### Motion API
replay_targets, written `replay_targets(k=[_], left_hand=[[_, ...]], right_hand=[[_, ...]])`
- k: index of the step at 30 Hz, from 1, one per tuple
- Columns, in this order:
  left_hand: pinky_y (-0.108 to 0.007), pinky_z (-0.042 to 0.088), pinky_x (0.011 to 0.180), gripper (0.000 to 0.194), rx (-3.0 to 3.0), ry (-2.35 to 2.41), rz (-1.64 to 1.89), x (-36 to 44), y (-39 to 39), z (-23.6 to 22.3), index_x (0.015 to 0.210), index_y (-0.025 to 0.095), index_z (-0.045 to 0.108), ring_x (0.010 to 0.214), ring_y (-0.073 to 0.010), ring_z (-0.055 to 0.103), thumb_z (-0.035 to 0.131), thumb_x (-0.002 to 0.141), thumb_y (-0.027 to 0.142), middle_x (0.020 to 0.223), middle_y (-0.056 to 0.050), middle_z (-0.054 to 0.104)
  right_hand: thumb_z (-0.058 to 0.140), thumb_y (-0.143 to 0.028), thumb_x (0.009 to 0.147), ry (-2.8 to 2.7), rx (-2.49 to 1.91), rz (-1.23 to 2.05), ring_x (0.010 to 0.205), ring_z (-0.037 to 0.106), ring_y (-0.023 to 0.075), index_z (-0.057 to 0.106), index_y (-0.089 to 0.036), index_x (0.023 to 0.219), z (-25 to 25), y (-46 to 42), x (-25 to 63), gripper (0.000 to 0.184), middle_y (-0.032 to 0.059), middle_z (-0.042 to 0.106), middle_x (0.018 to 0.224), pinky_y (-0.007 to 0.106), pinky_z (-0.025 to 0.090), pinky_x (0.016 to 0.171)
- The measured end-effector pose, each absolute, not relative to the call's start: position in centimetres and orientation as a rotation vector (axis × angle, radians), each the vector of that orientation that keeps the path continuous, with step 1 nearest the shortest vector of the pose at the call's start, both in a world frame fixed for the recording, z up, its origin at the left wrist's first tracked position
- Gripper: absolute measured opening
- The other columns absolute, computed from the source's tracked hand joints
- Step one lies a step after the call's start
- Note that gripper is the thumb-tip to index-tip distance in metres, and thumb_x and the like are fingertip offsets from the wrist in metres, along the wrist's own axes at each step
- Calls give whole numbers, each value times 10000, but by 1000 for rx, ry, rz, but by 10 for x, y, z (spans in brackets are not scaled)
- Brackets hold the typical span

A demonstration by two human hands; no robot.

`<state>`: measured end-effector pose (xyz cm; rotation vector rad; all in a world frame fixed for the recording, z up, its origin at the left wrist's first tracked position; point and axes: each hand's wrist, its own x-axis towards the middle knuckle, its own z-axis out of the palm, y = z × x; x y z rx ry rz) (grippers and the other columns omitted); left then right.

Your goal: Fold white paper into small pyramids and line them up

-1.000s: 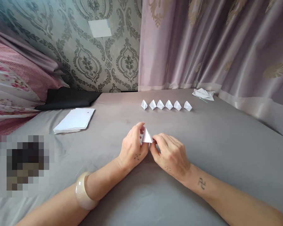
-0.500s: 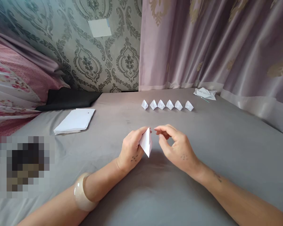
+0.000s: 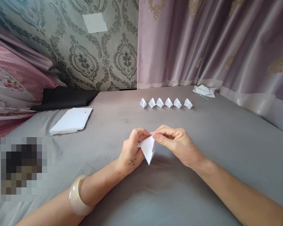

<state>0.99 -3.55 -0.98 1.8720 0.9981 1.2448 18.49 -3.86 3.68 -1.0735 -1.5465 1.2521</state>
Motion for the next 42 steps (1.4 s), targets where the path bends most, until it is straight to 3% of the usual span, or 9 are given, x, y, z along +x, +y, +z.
replay_targets(k=[3, 7, 15, 21, 24, 32, 42], left_hand=[[-191, 443, 583, 195, 1800, 936, 1148, 12, -35, -6, 1044, 210, 437, 734, -125, 643, 541, 879, 193, 914, -49, 715], [-244, 487, 770, 192, 1881, 977, 1198, 14, -31, -1, 1017, 203, 512, 875, -144, 641, 572, 842, 150, 966, -42, 696], [-221, 481, 694, 114, 1936, 1170, 1228, 13, -31, -2, 914, 210, 593, 775, -129, 653, 527, 846, 146, 851, -2, 705], [-243, 498, 733, 194, 1734, 908, 1182, 13, -26, -4, 1037, 204, 625, 831, -147, 644, 580, 850, 178, 943, -30, 704], [-246, 499, 724, 151, 1584, 827, 1031, 13, -21, -1, 960, 180, 688, 801, -147, 640, 601, 836, 182, 875, -33, 708], [-238, 524, 705, 115, 1252, 927, 1140, 14, -12, 0, 873, 170, 719, 720, -115, 627, 672, 770, 192, 796, -3, 713], [-374, 532, 865, 192, 1051, 794, 985, 7, -9, 0, 914, 149, 727, 847, -195, 677, 674, 732, 183, 880, -57, 737]], right_hand=[[644, -415, 819, -1554, -1125, 1226, 765, 556, 142, 722, -235, 735, 38, -36, 188, 214, -3, 599, 782, 308, 451, 749], [675, -405, 782, -1478, -1183, 1215, 700, 520, 123, 665, -209, 630, 36, -30, 193, 248, -16, 555, 728, 294, 429, 711], [640, -526, 779, -1382, -1254, 1426, 823, 551, 165, 750, -225, 837, 32, -28, 195, 326, 24, 661, 829, 309, 432, 735], [694, -479, 738, -1361, -1273, 1434, 661, 503, 124, 733, -191, 694, 30, -24, 198, 294, 2, 633, 662, 294, 409, 676], [701, -455, 746, -1357, -1317, 1443, 641, 498, 111, 728, -187, 694, 28, -21, 201, 274, -1, 632, 660, 283, 408, 668], [675, -504, 789, -1131, -1348, 1734, 779, 641, 140, 746, -186, 847, 24, -20, 200, 331, 78, 709, 964, 243, 507, 640], [764, -377, 733, -1152, -1392, 1724, 669, 632, 97, 758, -154, 847, 21, -16, 205, 251, 51, 709, 738, 181, 497, 589]])
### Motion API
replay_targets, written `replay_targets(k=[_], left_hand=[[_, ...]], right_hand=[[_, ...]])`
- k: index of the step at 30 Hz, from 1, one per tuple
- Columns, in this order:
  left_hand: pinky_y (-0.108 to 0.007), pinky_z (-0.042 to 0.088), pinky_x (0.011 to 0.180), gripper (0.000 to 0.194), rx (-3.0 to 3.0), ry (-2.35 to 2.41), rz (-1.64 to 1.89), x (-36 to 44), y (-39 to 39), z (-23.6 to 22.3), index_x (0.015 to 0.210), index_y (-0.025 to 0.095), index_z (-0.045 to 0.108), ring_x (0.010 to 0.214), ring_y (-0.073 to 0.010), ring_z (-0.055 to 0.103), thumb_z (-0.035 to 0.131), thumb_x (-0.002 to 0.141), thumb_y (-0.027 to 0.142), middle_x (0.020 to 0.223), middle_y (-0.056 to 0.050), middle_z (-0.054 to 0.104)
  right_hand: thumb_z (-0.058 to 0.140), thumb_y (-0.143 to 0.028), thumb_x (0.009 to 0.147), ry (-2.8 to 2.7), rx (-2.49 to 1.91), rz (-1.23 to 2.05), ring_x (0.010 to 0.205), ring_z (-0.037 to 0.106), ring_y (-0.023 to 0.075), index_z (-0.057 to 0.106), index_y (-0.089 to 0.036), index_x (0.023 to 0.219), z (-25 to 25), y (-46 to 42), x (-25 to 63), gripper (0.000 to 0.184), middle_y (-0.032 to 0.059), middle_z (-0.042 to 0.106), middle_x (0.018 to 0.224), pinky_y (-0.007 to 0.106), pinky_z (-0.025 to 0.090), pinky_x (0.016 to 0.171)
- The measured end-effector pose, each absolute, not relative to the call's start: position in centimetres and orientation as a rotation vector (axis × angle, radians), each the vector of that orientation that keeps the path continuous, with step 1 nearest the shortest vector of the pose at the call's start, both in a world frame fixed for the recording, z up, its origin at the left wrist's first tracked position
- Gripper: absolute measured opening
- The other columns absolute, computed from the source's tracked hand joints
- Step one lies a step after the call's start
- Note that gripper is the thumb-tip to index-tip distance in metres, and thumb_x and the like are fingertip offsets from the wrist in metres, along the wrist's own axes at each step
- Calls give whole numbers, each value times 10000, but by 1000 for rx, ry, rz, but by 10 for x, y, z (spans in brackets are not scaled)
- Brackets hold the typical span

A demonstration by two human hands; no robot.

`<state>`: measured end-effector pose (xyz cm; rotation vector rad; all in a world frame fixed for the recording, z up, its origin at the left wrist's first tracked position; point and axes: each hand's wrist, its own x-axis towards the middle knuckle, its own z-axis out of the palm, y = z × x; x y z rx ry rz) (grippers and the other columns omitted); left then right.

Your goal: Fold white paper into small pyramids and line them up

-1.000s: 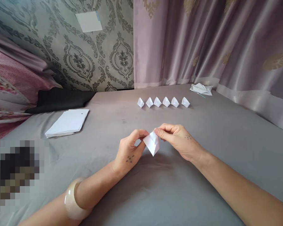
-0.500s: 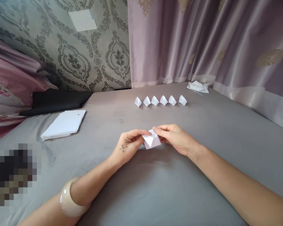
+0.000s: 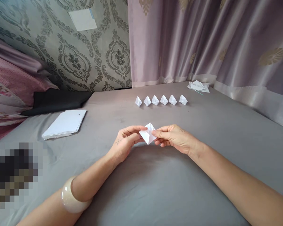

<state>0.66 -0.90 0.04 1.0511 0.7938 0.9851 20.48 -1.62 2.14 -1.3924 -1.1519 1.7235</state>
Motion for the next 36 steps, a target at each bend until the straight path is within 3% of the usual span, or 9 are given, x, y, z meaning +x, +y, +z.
replay_targets(k=[5, 12, 19, 25, 36], left_hand=[[-340, 554, 777, 406, 1025, 881, 920, 8, -11, 6, 1137, 173, 642, 804, -180, 675, 727, 755, 282, 894, -63, 734], [-271, 556, 729, 319, 1086, 933, 815, 10, -10, 2, 940, 126, 704, 779, -160, 672, 765, 737, 364, 839, -70, 733], [-274, 563, 724, 332, 1120, 897, 711, 10, -11, 3, 908, 119, 727, 752, -151, 668, 716, 774, 424, 850, -79, 731], [-287, 572, 673, 324, 1149, 963, 790, 10, -9, 4, 783, 102, 708, 657, -154, 662, 746, 737, 420, 726, -66, 715], [-306, 572, 693, 435, 988, 894, 703, 3, -2, 5, 899, 72, 678, 768, -235, 721, 619, 836, 498, 807, -153, 740]], right_hand=[[742, -447, 730, -1321, -1398, 1635, 683, 624, 110, 760, -160, 818, 19, -15, 208, 300, 51, 707, 738, 207, 479, 606], [678, -489, 774, -1419, -1360, 1472, 888, 613, 164, 742, -232, 1019, 19, -19, 203, 360, 46, 725, 1002, 271, 459, 708], [717, -456, 739, -1343, -1250, 1513, 748, 610, 144, 773, -191, 842, 17, -20, 197, 290, 32, 736, 800, 288, 456, 736], [698, -485, 754, -1311, -1249, 1590, 786, 603, 143, 766, -198, 897, 17, -21, 197, 328, 41, 728, 849, 282, 453, 721], [730, -480, 719, -1249, -1320, 1629, 736, 572, 123, 767, -166, 860, 13, -14, 204, 347, 60, 715, 838, 237, 419, 603]])
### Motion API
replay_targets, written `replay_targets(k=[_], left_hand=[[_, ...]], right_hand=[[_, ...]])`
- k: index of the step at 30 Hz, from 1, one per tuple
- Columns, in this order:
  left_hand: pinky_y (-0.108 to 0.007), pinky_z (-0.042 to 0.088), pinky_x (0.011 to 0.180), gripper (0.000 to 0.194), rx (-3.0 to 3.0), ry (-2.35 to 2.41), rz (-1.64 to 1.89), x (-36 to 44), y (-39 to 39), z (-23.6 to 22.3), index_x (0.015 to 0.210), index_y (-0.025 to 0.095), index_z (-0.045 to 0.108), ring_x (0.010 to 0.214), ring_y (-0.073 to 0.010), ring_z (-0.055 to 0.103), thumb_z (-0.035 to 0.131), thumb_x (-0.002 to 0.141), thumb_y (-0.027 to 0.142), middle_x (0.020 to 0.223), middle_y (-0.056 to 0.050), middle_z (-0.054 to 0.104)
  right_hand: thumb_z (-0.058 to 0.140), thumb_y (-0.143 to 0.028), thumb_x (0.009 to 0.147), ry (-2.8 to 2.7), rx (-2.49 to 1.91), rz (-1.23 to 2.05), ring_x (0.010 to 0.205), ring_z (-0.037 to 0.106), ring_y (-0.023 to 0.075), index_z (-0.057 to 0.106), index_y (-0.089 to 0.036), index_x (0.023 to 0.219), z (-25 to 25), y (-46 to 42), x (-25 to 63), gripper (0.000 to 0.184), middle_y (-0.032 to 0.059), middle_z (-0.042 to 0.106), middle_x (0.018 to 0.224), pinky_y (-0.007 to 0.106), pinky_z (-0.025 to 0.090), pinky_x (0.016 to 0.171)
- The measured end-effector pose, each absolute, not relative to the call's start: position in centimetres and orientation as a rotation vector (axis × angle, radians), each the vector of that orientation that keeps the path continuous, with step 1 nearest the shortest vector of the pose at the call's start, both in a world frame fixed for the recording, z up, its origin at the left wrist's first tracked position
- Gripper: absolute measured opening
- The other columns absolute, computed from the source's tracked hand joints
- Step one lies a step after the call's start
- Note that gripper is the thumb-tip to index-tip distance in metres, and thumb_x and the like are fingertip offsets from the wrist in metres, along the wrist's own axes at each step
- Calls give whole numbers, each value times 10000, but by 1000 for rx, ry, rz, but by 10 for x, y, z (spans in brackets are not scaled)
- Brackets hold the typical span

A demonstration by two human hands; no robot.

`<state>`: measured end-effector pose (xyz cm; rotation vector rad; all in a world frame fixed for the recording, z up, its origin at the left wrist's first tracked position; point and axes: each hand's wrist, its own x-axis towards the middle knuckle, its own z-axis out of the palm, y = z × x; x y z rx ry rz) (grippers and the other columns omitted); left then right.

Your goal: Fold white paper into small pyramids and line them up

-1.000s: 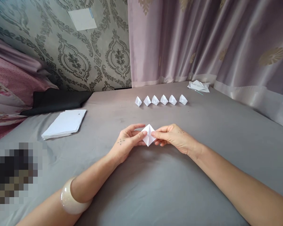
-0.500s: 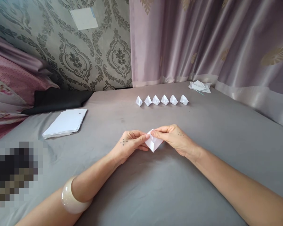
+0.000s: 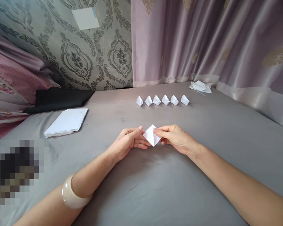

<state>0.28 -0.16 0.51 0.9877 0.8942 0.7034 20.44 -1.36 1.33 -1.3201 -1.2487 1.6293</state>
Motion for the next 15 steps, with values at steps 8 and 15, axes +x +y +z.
replay_targets(k=[8, 15], left_hand=[[-250, 555, 649, 348, 1068, 930, 695, 3, -1, 4, 844, 78, 694, 697, -183, 710, 727, 766, 416, 756, -117, 738], [-258, 542, 632, 293, 1054, 1021, 727, 5, -2, 1, 784, 104, 674, 635, -152, 678, 733, 756, 390, 694, -74, 709]], right_hand=[[729, -480, 725, -1222, -1304, 1690, 739, 575, 116, 760, -161, 846, 11, -12, 205, 342, 59, 706, 846, 225, 430, 609], [738, -405, 734, -1196, -1345, 1643, 694, 589, 97, 739, -165, 881, 8, -13, 204, 282, 36, 691, 814, 223, 468, 616]])
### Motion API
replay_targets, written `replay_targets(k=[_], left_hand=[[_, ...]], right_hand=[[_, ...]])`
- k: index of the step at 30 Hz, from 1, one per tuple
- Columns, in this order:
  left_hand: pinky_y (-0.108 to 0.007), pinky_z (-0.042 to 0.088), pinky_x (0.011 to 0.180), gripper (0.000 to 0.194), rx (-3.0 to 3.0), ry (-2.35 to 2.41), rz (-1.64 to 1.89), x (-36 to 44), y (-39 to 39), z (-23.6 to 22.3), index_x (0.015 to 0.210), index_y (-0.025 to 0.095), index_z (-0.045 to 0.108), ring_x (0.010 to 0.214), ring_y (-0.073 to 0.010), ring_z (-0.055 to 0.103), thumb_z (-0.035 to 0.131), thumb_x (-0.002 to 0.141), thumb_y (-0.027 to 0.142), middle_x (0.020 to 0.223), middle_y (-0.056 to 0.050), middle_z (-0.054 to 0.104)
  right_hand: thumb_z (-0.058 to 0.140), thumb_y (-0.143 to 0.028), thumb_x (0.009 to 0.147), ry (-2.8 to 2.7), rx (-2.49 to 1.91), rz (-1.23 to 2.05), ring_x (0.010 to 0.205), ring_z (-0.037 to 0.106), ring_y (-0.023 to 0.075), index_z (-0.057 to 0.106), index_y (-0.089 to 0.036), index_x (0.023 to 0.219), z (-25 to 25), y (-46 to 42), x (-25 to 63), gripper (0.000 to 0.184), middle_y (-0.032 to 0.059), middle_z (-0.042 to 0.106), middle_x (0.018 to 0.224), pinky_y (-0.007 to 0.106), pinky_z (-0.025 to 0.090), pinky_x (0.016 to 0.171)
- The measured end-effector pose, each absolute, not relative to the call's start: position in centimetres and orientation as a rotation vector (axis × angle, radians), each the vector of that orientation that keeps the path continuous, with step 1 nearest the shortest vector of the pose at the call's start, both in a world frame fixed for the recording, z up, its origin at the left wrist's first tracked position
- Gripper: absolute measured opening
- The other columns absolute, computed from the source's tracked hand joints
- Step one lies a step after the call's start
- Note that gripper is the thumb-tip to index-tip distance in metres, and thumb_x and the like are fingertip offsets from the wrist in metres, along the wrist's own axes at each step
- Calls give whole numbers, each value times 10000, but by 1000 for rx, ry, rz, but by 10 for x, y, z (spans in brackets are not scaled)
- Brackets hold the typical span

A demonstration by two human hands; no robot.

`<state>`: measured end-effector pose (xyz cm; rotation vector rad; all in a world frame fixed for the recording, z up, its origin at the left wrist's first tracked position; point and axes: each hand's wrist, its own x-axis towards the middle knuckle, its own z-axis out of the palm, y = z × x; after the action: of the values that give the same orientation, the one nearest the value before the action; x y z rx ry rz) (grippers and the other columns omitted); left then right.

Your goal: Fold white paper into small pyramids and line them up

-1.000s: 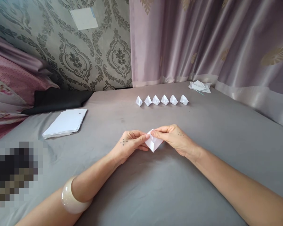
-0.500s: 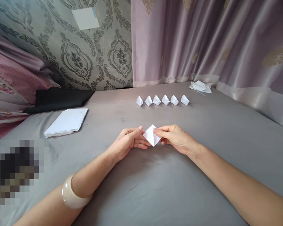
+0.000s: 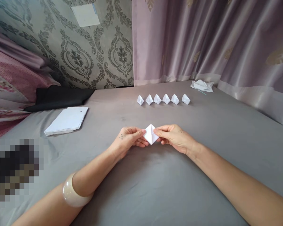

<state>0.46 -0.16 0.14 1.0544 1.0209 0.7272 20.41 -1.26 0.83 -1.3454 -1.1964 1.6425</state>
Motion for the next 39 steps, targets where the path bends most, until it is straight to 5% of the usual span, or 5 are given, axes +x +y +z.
replay_targets(k=[7, 13, 17, 23, 39], left_hand=[[-193, 380, 456, 294, 1396, 1258, 723, 3, 2, -5, 841, 132, 667, 529, -96, 552, 646, 793, 422, 712, -41, 682], [-252, 390, 551, 232, 1877, 1526, 642, 2, 6, -7, 828, 183, 670, 605, -155, 567, 569, 824, 391, 672, -15, 657], [-281, 432, 597, 238, 2185, 1520, 624, 0, 8, -16, 1056, 202, 618, 684, -176, 585, 538, 854, 300, 814, -29, 652], [-305, 485, 833, 299, 2631, 938, 650, -12, 12, -21, 1024, 202, 663, 964, -189, 586, 381, 938, 151, 1008, -70, 667], [-293, 494, 804, 268, 2779, 825, 401, -23, 12, -3, 1021, 182, 681, 946, -195, 587, 430, 935, 220, 983, -79, 670]], right_hand=[[657, -255, 789, -1337, -1495, 1391, 689, 631, 132, 581, -173, 1052, -2, -9, 196, 286, 33, 692, 779, 248, 491, 603], [569, -231, 835, -1807, -1625, 736, 784, 623, 172, 631, -203, 912, -14, -9, 187, 103, 48, 669, 915, 320, 478, 709], [568, -163, 840, -1997, -1512, 407, 817, 594, 173, 633, -192, 965, -20, -10, 189, 143, 71, 613, 1045, 316, 472, 716], [385, -23, 895, -2333, -1210, 313, 953, 570, 182, 645, -220, 1029, -18, -22, 194, 353, 46, 649, 1001, 300, 471, 781], [345, 57, 801, -2684, -1236, 29, 845, 529, 202, 616, -174, 1144, -6, -31, 195, 495, 83, 624, 1016, 327, 425, 681]])
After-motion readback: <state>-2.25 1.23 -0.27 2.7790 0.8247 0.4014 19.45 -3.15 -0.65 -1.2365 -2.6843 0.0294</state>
